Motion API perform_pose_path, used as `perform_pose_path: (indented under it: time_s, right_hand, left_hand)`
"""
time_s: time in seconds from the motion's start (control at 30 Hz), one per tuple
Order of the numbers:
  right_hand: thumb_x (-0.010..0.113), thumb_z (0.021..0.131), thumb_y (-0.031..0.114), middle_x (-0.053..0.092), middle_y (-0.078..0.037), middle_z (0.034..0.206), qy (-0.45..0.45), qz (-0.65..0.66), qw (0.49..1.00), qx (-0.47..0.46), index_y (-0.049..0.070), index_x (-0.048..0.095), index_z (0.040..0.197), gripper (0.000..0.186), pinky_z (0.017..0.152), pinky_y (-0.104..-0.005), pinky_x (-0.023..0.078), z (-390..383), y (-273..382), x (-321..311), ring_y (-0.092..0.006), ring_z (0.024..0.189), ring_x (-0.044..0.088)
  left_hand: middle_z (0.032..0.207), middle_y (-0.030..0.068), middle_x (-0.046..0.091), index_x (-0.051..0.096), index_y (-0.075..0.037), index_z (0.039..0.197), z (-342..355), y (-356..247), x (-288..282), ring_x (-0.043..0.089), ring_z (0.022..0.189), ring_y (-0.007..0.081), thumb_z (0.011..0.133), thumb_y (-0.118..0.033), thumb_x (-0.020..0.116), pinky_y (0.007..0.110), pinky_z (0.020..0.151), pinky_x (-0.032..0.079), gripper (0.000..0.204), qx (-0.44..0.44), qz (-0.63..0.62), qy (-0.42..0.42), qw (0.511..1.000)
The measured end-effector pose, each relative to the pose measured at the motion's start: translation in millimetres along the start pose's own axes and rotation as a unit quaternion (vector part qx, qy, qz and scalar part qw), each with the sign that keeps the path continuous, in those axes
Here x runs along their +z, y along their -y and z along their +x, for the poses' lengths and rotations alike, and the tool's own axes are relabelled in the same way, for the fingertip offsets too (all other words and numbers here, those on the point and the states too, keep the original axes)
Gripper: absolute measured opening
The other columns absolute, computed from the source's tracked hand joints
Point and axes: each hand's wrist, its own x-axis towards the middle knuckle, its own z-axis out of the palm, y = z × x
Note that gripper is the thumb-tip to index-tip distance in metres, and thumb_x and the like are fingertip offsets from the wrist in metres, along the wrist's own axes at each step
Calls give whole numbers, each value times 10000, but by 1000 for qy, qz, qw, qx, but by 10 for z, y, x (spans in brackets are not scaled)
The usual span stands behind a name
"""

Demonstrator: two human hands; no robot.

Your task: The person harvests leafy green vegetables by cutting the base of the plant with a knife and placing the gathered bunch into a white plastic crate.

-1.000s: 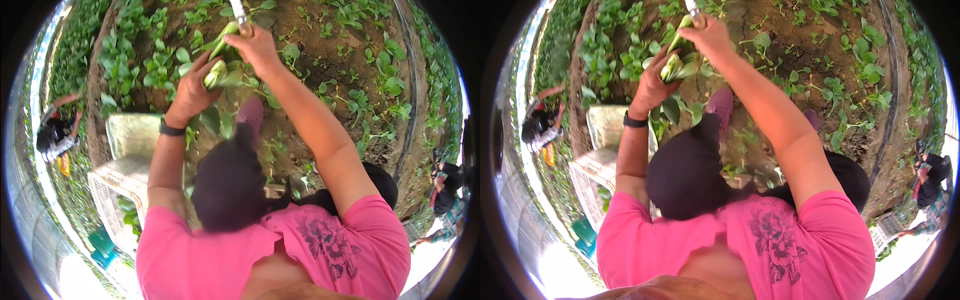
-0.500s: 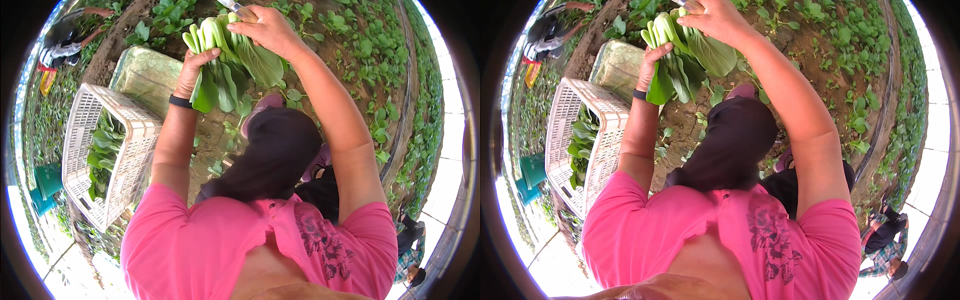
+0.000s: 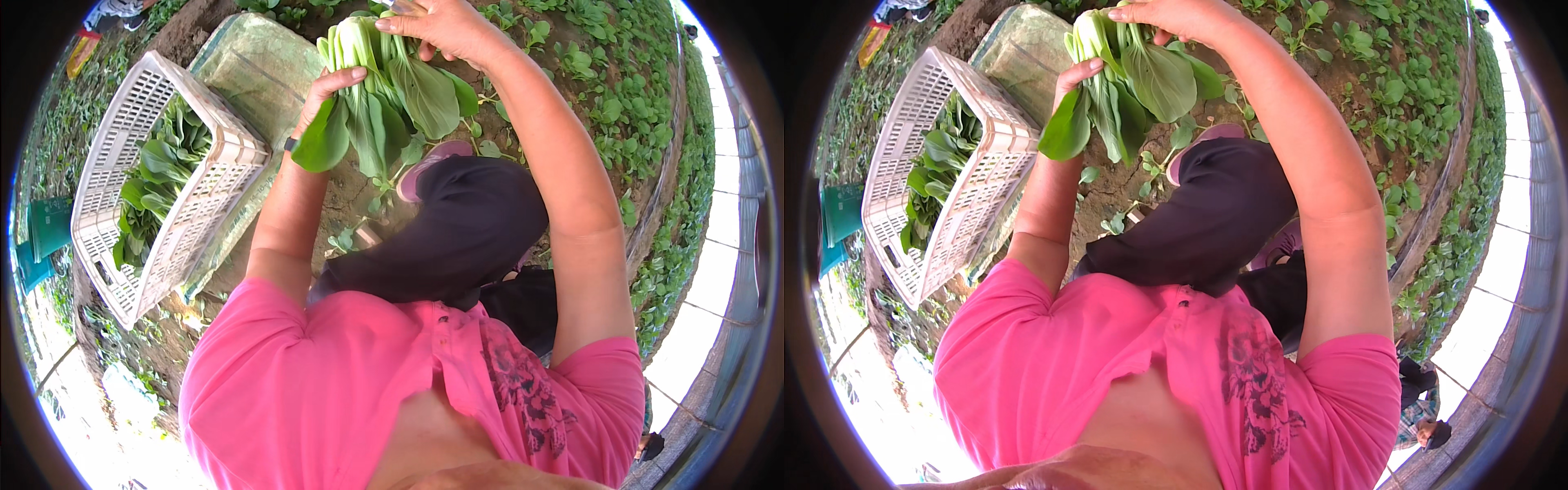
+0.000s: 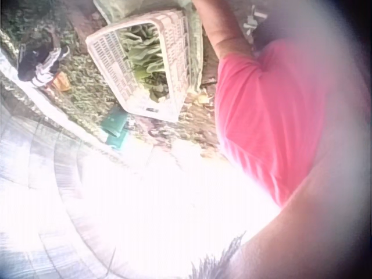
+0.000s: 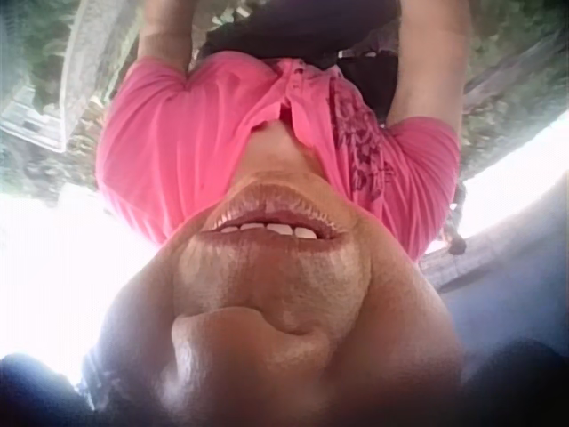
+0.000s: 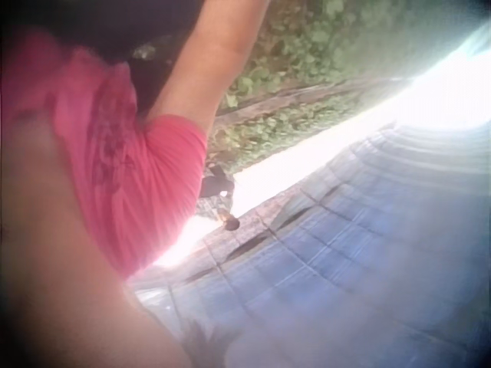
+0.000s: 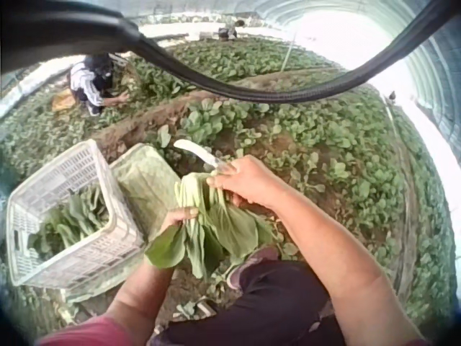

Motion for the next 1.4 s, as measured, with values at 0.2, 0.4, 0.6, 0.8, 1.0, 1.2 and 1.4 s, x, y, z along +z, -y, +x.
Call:
perform_pose_path:
  time_s: [0.2, 0.4, 0.6, 0.8, 1.0, 1.2, 1.4]
  right_hand:
    - [702, 814, 242, 563, -17, 585, -10, -26, 1000, 10, -6, 628, 762, 264, 433, -249, 386, -42, -24, 36, -84, 467, 504]
    - [706, 811, 202, 570, -21, 649, -40, 35, 994, -95, 26, 625, 810, 193, 546, -277, 439, -31, -141, 286, -77, 578, 505]
    - [746, 728, 329, 548, 7, 656, 2, -147, 983, -108, 29, 589, 748, 339, 589, -274, 432, -4, -186, 418, -101, 607, 490]
    - [677, 721, 250, 522, 38, 622, 158, 173, 970, 69, 34, 584, 861, 274, 393, -175, 289, 75, -169, 354, 5, 446, 393]
    - [649, 693, 248, 520, 12, 694, 152, 310, 938, -41, -8, 559, 1029, 432, 385, -142, 287, -185, -187, 105, -7, 409, 355]
    - [619, 791, 154, 519, 16, 661, -74, 204, 972, 85, 65, 550, 891, 151, 334, -188, 283, 165, -751, -96, -24, 385, 355]
    - [606, 788, 190, 483, 5, 540, -130, -26, 964, 232, 86, 524, 742, 140, 322, -229, 243, -28, -2278, -210, -62, 351, 349]
  left_hand:
    - [1145, 133, 595, 439, -6, 1294, -98, -29, -234, 595, 1027, 250, 739, -138, 608, 372, 934, 453, 594, -14, -37, 30, 999]
    - [1097, 117, 618, 499, -19, 1243, -146, -59, -317, 619, 970, 229, 791, -100, 593, 358, 872, 493, 469, -52, -45, -79, 994]
    - [930, 56, 647, 568, -53, 1103, -51, 18, -261, 638, 811, 173, 799, -81, 622, 316, 730, 523, 310, 13, -8, -110, 994]
    - [929, 50, 639, 582, -35, 1100, -300, -176, -383, 621, 819, 159, 745, -69, 668, 306, 760, 505, 366, -5, 106, -109, 988]
    - [965, 37, 656, 624, -22, 1048, -395, -281, -559, 584, 920, 123, 656, -71, 780, 260, 857, 446, 425, 15, 322, -16, 947]
    - [928, 47, 668, 649, -35, 1007, -1118, -1548, -630, 611, 878, 151, 664, -53, 778, 254, 845, 452, 367, 81, 244, -104, 961]
    - [568, 29, 592, 658, -10, 636, -2088, -3626, -1346, 534, 513, 102, 682, -80, 724, 268, 481, 409, 107, 40, 633, -474, 611]
